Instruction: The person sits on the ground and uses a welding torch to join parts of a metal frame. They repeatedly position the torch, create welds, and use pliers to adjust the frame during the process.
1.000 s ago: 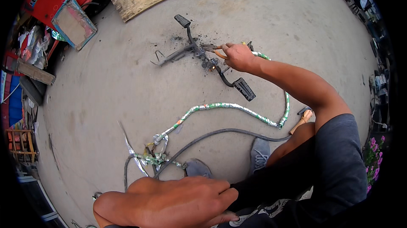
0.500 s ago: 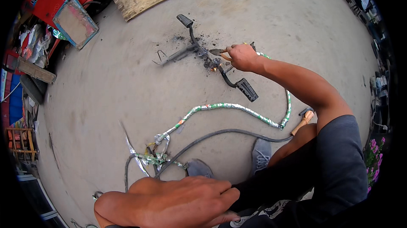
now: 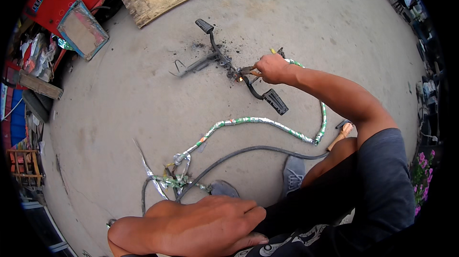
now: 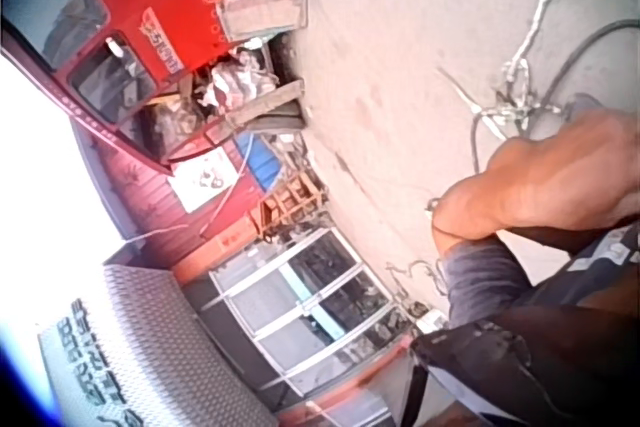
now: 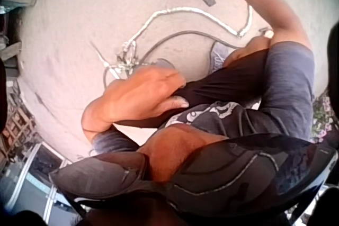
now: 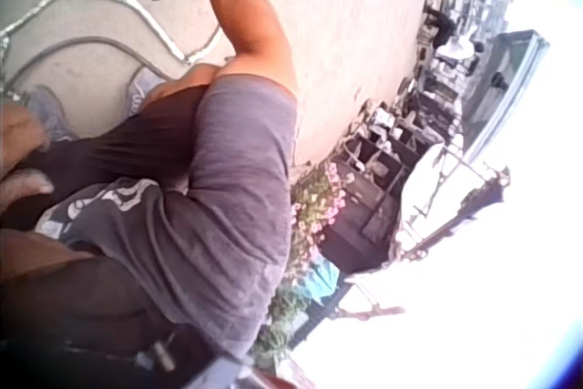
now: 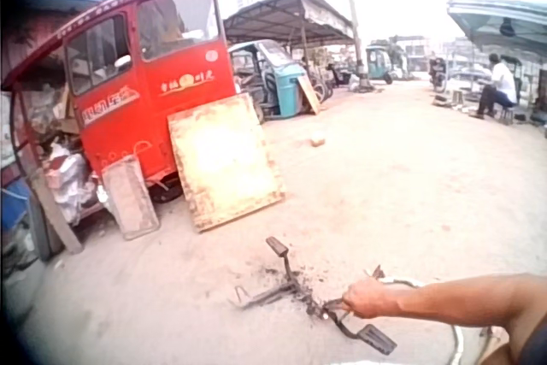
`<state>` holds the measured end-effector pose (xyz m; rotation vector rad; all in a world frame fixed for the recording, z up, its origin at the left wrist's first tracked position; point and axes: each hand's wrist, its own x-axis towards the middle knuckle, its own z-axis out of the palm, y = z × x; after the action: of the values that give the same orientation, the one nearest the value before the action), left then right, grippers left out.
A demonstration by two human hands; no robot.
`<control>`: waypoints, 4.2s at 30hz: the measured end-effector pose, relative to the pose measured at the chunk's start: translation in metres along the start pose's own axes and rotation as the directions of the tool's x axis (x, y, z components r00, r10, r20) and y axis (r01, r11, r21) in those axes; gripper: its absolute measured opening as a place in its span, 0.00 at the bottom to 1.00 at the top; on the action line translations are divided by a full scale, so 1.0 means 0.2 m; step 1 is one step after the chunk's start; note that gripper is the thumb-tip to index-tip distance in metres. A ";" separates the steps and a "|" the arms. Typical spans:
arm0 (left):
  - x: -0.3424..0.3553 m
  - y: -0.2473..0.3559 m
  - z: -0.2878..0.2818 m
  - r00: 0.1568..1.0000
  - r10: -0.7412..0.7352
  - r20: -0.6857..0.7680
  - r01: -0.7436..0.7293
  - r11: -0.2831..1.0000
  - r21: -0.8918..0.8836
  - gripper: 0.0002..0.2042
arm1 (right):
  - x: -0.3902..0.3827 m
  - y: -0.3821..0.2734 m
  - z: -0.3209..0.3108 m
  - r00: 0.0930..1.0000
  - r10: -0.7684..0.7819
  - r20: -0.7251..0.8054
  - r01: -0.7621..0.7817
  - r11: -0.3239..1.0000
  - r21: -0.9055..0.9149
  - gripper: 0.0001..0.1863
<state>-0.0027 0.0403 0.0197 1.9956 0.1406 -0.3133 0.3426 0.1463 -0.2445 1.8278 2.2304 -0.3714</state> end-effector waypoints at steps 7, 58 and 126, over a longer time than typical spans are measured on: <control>0.00 0.04 -0.03 0.993 -0.075 0.090 0.072 0.997 0.035 0.15 | -0.04 -0.05 -0.04 0.998 0.034 0.057 -0.038 0.998 0.054 0.13; 0.00 0.02 0.03 0.999 0.016 -0.032 -0.014 0.999 0.048 0.14 | -0.03 -0.01 -0.01 1.000 0.018 0.002 -0.018 1.000 -0.006 0.14; 0.02 0.01 0.02 1.000 0.003 -0.017 -0.002 1.000 0.027 0.14 | -0.01 -0.01 0.02 0.997 0.046 -0.068 -0.041 0.997 0.068 0.11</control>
<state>0.0008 0.0365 0.0184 2.0254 0.1455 -0.2979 0.3403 0.1418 -0.2471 1.9488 2.2450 -0.3844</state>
